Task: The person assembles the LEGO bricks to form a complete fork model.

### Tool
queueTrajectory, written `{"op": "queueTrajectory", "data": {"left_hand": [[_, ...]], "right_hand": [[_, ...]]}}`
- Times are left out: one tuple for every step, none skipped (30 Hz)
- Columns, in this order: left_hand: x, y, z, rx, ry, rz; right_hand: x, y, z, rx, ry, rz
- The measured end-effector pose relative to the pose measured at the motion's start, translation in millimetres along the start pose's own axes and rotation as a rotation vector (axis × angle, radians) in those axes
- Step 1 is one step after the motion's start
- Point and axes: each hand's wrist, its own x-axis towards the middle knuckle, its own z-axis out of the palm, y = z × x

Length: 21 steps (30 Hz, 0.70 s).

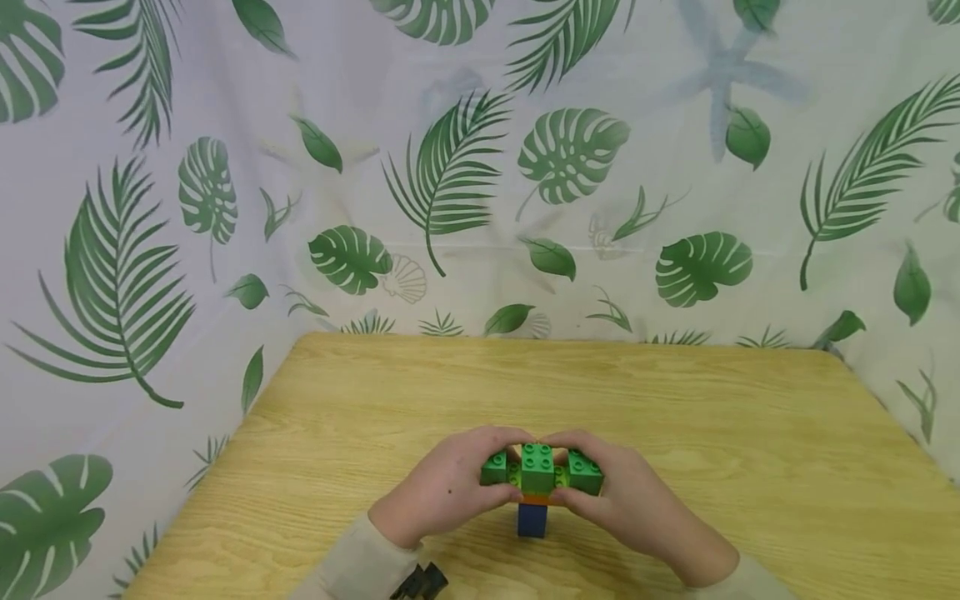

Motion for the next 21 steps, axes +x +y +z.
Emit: {"op": "queueTrajectory", "data": {"left_hand": [[0.1,-0.4,-0.1,0.001,0.0,-0.004],[0.2,-0.4,-0.3,0.004,-0.001,-0.008],[0.2,-0.6,-0.5,0.005,-0.003,-0.011],[0.5,-0.6,-0.7,0.006,-0.006,-0.012],[0.7,-0.3,-1.3,0.005,-0.01,-0.013],[1.2,0.0,-1.7,0.006,-0.013,-0.016],[1.7,0.3,-2.0,0.009,-0.015,-0.017],[2.1,0.9,-2.5,0.015,-0.018,-0.016],[2.6,1.3,-2.8,0.025,-0.019,-0.012],[3.2,1.7,-3.0,0.035,-0.018,-0.007],[3.6,1.9,-3.0,0.045,-0.016,0.002],[3.8,2.0,-2.7,0.054,-0.015,0.01],[3.8,1.9,-2.2,0.064,-0.014,0.019],[3.5,1.8,-1.7,0.065,-0.014,0.022],[3.0,1.3,-1.0,0.065,-0.013,0.023],[2.4,1.0,-0.3,0.058,-0.013,0.021],[1.7,0.8,0.2,0.053,-0.012,0.015],[1.1,0.6,0.8,0.046,-0.011,0.008],[0.5,0.6,1.3,0.041,-0.009,-0.002],[-0.1,0.8,1.4,0.033,-0.007,-0.009],[-0.5,0.8,1.7,0.034,-0.004,-0.014]], "right_hand": [[0.6,-0.2,0.2,-0.006,0.0,-0.002],[1.1,-0.4,0.4,-0.009,-0.001,-0.002],[1.7,-0.7,0.5,-0.009,-0.001,0.0],[2.1,-1.1,0.6,-0.005,-0.003,0.003],[2.3,-1.4,0.6,-0.004,-0.004,0.007],[2.5,-1.6,0.6,-0.004,-0.004,0.009],[2.4,-1.7,0.8,-0.004,-0.002,0.009],[2.2,-1.8,1.0,-0.004,0.001,0.007],[2.1,-1.7,1.1,-0.009,0.005,0.003],[1.7,-1.6,1.4,-0.016,0.01,-0.001],[1.5,-1.5,1.7,-0.025,0.016,-0.006],[1.2,-1.4,1.9,-0.03,0.02,-0.009],[1.0,-1.3,2.1,-0.033,0.022,-0.011],[0.7,-1.1,2.3,-0.036,0.022,-0.012],[0.5,-0.9,2.5,-0.039,0.022,-0.011],[0.4,-0.6,2.9,-0.039,0.02,-0.011],[0.4,-0.3,3.0,-0.038,0.016,-0.012],[0.5,0.2,3.2,-0.035,0.012,-0.013],[0.7,0.7,3.4,-0.033,0.01,-0.017],[0.8,1.3,3.6,-0.029,0.007,-0.019],[0.9,2.0,3.8,-0.021,0.003,-0.021]]}}
